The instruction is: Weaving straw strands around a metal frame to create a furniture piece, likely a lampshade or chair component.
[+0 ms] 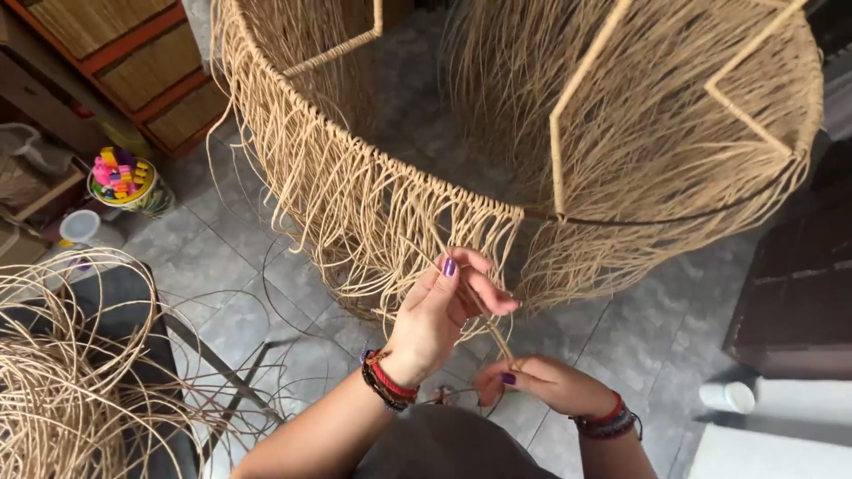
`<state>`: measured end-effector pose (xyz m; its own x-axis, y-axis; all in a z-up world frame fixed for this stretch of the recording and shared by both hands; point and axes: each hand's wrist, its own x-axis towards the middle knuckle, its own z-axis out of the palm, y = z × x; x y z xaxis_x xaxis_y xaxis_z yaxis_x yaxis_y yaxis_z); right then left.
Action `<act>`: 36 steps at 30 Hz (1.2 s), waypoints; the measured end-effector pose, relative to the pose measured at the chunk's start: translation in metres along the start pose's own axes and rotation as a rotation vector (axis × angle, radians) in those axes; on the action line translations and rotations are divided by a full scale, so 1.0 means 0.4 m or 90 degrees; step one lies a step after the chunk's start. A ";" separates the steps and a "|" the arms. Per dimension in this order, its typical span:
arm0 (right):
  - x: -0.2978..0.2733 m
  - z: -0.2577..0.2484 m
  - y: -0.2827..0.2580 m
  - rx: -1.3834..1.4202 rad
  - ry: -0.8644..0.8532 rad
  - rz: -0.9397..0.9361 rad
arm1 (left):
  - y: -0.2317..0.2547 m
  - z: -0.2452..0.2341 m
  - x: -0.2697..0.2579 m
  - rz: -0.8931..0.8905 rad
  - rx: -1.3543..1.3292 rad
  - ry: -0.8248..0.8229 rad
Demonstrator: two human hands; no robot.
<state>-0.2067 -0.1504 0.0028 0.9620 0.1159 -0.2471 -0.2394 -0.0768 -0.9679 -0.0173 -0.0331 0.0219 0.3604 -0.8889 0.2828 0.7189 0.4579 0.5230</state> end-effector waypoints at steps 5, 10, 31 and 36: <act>-0.023 -0.050 0.021 0.008 -0.031 0.008 | -0.001 0.019 0.037 0.025 -0.016 0.039; -0.029 -0.087 0.056 0.061 -0.023 -0.022 | 0.007 -0.002 0.054 0.045 -0.034 0.093; -0.060 0.011 -0.159 -0.537 0.419 -0.054 | 0.092 0.068 -0.050 0.072 1.184 -0.353; -0.268 -0.062 -0.081 -0.422 0.603 0.184 | 0.229 -0.131 -0.046 0.051 1.291 -0.253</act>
<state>-0.2988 -0.1849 0.0616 0.6645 -0.7456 -0.0497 -0.6165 -0.5095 -0.6003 0.0731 0.0245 0.0224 0.0312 -0.9469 0.3199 -0.9219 0.0963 0.3752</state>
